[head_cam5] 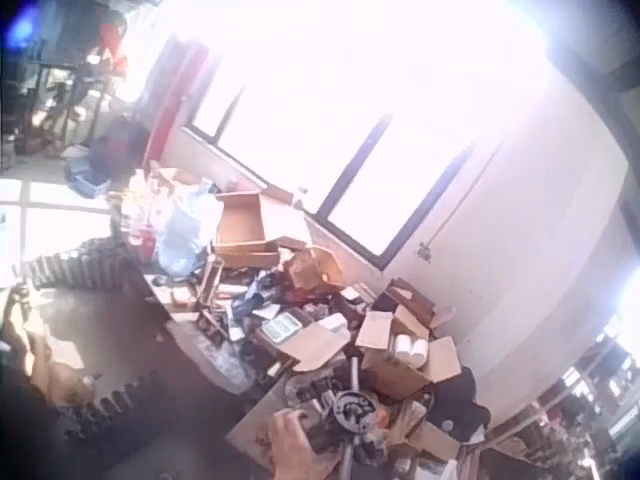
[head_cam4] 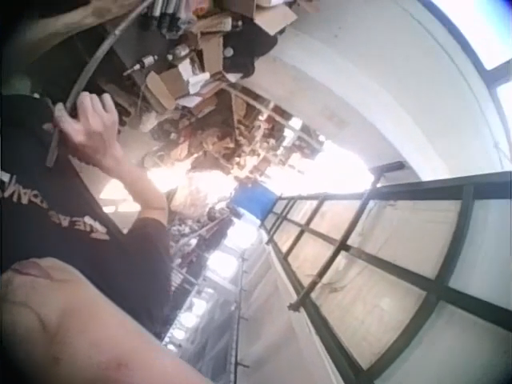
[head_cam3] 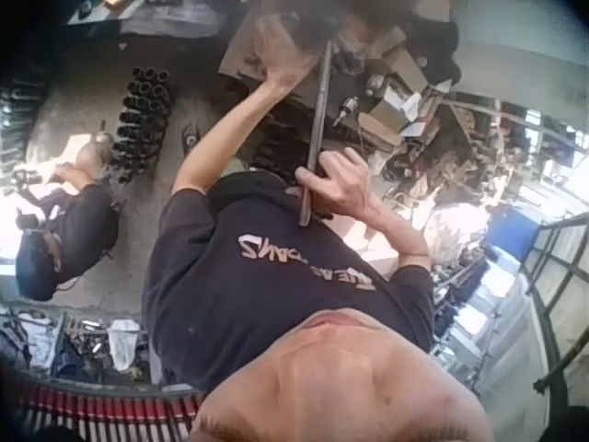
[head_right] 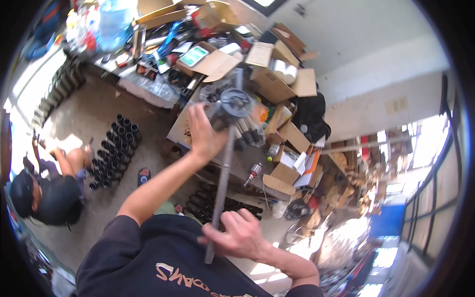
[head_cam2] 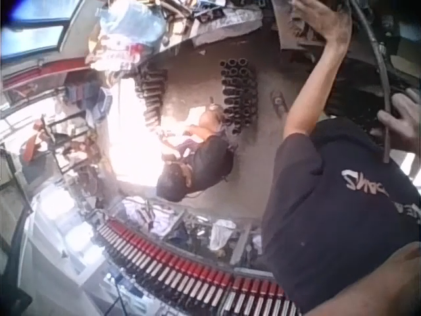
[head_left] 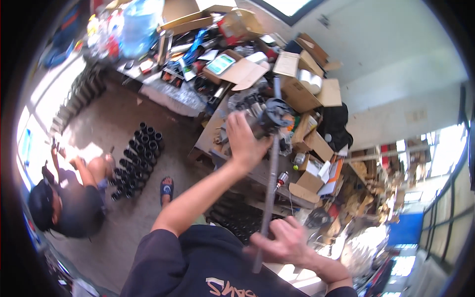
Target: The person assembles metal cylinders by inserting a long metal rod through the center of each cylinder and then using a T-shaped handle to screw components together at the top of the cylinder on a workbench.
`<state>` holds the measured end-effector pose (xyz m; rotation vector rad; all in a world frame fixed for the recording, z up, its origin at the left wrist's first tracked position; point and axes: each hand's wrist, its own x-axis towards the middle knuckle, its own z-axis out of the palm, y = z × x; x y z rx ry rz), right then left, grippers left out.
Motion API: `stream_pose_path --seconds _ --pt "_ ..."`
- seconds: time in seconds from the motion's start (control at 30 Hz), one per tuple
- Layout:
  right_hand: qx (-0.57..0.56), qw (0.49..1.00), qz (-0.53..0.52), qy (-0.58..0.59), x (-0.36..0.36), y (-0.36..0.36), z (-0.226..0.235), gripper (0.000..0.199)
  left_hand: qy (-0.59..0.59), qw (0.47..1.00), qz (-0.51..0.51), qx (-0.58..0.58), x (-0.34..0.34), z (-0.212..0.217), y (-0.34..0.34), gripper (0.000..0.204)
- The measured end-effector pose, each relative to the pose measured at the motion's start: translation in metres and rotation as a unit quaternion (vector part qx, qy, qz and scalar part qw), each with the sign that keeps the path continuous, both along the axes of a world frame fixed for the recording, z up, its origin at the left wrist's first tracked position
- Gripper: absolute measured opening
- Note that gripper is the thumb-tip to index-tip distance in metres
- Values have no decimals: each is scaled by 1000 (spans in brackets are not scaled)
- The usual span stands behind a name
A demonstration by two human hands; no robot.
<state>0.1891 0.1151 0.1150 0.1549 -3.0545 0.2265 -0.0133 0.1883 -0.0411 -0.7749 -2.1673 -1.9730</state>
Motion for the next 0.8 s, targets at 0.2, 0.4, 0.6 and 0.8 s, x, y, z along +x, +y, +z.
stream_pose_path --seconds 0.2,0.4,0.6,0.8 --pt "10 931 365 -9 -216 -26 -40 18 -410 799 -406 168 69 3 22 51" --pt "264 962 -57 -22 -486 236 -88 32 -600 474 -593 253 55 29 47 20" --pt "38 808 -574 -127 -135 602 -65 29 -477 559 -650 -193 -103 64 -60 24" --pt "190 953 -217 -95 -213 536 -41 39 39 852 -309 -422 -60 80 -66 29"
